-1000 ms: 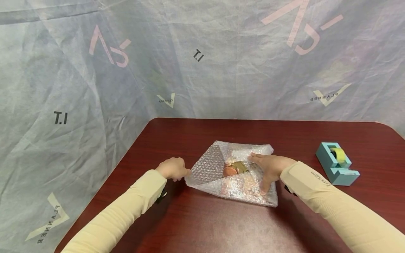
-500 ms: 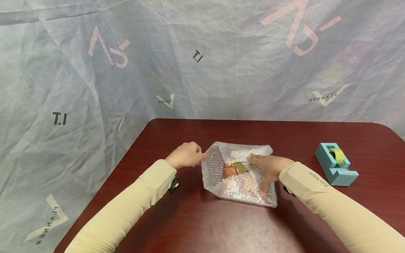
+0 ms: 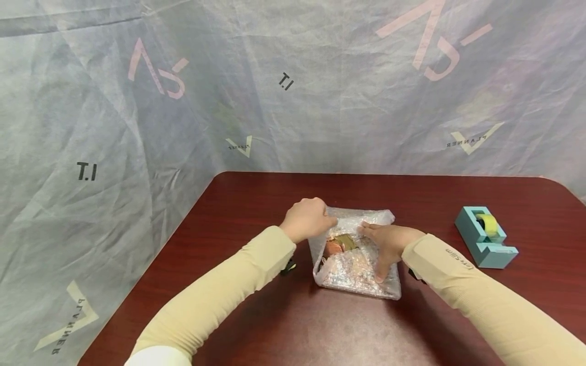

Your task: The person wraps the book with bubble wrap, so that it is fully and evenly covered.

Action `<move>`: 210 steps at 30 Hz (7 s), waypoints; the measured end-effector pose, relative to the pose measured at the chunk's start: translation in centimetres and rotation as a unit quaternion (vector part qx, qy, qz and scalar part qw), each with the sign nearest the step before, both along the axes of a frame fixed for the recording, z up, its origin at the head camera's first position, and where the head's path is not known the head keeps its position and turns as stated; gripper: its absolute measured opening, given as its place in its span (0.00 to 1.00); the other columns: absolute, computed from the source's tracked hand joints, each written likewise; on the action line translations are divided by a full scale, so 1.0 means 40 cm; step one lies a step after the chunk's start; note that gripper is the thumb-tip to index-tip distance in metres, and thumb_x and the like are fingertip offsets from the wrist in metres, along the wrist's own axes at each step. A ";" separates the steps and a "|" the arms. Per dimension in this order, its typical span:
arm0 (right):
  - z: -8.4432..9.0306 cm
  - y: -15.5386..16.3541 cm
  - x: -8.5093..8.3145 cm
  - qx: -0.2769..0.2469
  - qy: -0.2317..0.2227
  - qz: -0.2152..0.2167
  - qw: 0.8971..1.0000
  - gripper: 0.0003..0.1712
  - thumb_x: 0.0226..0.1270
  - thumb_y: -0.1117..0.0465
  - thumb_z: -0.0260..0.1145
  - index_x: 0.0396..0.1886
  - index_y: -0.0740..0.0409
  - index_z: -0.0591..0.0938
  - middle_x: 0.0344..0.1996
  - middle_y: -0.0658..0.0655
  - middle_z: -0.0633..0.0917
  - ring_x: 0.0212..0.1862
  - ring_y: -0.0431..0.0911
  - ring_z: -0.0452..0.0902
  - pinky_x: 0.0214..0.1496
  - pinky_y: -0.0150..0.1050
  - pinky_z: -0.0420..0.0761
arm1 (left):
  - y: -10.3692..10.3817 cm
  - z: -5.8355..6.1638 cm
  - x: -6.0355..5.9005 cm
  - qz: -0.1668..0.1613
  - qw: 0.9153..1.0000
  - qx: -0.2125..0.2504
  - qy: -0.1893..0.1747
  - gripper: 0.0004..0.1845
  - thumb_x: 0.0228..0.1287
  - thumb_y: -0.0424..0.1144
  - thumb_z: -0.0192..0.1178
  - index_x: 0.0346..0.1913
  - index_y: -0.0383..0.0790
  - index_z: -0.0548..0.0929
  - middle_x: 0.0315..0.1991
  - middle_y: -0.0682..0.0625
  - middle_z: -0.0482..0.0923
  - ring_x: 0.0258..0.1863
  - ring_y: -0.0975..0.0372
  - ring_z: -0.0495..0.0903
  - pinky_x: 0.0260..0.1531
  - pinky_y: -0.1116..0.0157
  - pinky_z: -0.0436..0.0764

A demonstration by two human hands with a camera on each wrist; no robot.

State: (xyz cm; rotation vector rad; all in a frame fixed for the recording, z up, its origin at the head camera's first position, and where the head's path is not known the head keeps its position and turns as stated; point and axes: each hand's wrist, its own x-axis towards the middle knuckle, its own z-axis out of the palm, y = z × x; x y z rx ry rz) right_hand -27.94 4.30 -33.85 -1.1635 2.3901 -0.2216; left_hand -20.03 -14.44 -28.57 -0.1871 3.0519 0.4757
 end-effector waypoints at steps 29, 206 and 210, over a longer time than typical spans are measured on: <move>-0.002 0.006 -0.003 -0.020 0.021 0.016 0.999 0.67 0.33 0.57 0.90 0.75 0.68 0.66 0.75 0.68 0.64 0.66 0.60 0.72 0.65 0.53 0.75 | 0.170 -0.170 -0.052 -0.038 0.978 -0.155 0.135 0.08 0.62 0.45 0.71 0.33 0.44 0.91 0.30 0.50 0.88 0.31 0.57 0.88 0.25 0.63 0.85; -0.013 0.019 -0.014 0.005 0.024 0.014 1.000 0.71 0.34 0.49 0.90 0.79 0.57 0.62 0.78 0.63 0.60 0.74 0.67 0.59 0.69 0.62 0.67 | -0.001 -0.183 0.003 -0.297 0.947 -0.097 -0.076 0.31 0.68 0.58 0.63 0.71 0.58 0.74 0.81 0.40 0.45 0.80 0.53 0.46 0.76 0.57 0.52; -0.011 0.018 -0.014 0.008 0.025 0.018 0.999 0.70 0.34 0.50 0.90 0.79 0.57 0.63 0.78 0.63 0.60 0.74 0.67 0.59 0.69 0.62 0.68 | 0.002 -0.175 -0.005 -0.282 0.950 -0.066 -0.117 0.29 0.69 0.58 0.62 0.70 0.58 0.71 0.81 0.35 0.42 0.80 0.50 0.45 0.76 0.58 0.52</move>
